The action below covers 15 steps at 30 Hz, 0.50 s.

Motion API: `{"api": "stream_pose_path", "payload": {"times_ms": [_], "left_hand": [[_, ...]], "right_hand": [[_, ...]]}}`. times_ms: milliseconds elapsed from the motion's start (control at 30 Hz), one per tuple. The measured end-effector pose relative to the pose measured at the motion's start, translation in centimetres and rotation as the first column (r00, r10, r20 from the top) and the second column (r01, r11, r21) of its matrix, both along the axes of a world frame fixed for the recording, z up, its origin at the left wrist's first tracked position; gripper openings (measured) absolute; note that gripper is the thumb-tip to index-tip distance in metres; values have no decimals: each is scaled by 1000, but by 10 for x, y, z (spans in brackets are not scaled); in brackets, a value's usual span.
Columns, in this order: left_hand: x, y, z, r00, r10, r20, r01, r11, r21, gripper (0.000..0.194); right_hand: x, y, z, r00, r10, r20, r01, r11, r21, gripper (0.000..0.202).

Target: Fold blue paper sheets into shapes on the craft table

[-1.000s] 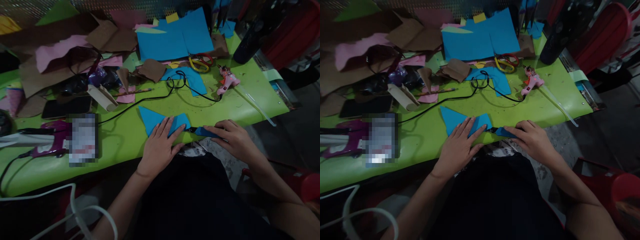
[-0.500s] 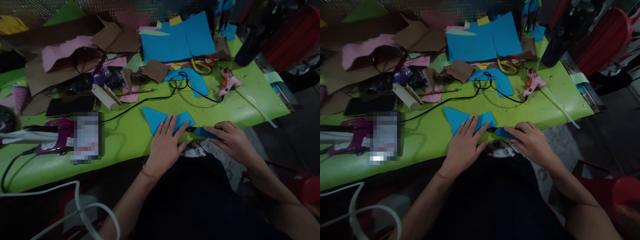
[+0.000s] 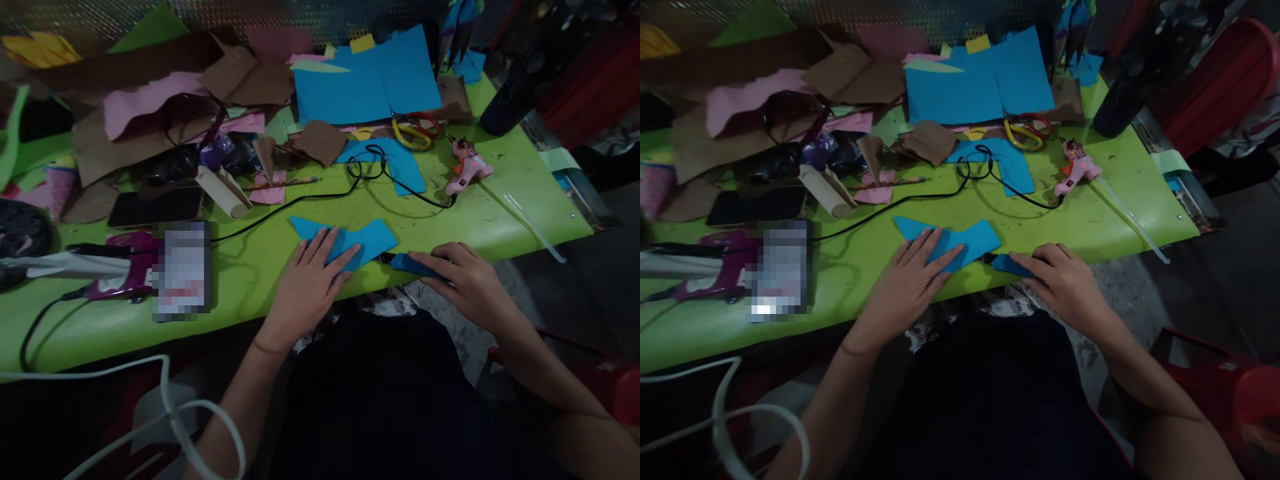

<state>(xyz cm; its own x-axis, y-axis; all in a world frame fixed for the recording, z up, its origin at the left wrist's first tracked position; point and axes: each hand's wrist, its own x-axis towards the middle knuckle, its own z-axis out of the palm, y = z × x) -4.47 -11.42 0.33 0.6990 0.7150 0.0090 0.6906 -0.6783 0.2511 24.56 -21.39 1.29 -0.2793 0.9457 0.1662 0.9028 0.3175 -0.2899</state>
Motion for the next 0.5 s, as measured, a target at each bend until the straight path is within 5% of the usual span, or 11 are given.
{"api": "stream_pose_path", "payload": {"times_ms": [500], "left_hand": [[10,-10,-6,998,53,-20,-51,996,73,60]], "right_hand": [[-11,1,2,997,60,-40,-61,997,-44,39]]}}
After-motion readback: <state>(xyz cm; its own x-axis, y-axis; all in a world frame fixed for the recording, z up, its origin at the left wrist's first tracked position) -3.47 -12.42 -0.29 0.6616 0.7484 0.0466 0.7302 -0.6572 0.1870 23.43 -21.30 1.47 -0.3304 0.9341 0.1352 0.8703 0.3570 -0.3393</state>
